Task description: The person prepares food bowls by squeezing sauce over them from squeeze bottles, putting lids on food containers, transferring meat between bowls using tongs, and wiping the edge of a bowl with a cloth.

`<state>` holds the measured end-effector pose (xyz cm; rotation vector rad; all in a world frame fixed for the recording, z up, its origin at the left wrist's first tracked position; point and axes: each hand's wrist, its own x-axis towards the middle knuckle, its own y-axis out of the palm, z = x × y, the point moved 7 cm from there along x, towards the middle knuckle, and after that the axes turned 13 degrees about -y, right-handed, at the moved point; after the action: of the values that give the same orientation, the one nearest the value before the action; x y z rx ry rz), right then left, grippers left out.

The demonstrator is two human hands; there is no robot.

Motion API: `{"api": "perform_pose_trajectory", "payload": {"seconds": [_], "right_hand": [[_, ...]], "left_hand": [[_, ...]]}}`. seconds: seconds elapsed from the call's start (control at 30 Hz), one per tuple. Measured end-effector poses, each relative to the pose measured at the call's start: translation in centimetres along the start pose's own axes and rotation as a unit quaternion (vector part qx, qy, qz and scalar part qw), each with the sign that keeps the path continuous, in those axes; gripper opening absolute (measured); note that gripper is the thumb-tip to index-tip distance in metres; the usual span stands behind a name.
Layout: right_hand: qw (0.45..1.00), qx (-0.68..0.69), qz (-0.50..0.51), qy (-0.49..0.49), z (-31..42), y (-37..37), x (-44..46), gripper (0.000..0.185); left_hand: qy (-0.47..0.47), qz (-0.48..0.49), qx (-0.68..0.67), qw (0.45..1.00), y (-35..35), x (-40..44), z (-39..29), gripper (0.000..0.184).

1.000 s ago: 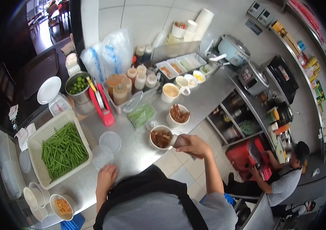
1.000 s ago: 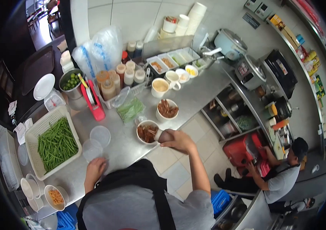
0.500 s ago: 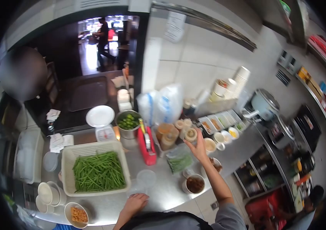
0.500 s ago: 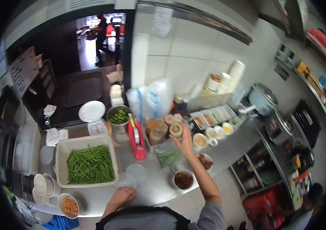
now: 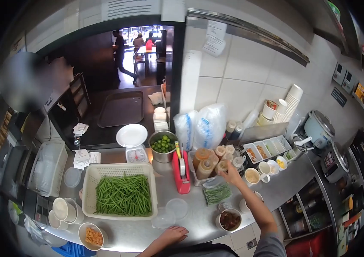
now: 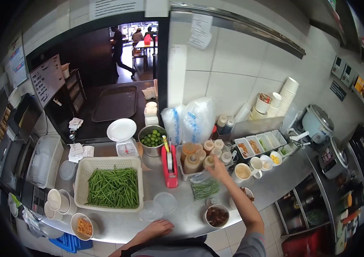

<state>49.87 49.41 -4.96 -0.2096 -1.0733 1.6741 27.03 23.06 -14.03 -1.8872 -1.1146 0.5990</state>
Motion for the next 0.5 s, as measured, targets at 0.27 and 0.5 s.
{"api": "perform_pose_trajectory", "payload": {"seconds": [0.27,0.5], "right_hand": [[0.991,-0.047,-0.064,-0.11,-0.6,-12.7,-1.7,0.018],[0.973,-0.131,-0.192,0.015,-20.2,-28.1,-7.6,0.014]], "left_hand": [[-0.097,-0.13,-0.036,0.986,4.8,4.7,-4.4,0.026],[-0.304,-0.262,0.175,0.899,10.2,4.2,-5.4,0.043]]}}
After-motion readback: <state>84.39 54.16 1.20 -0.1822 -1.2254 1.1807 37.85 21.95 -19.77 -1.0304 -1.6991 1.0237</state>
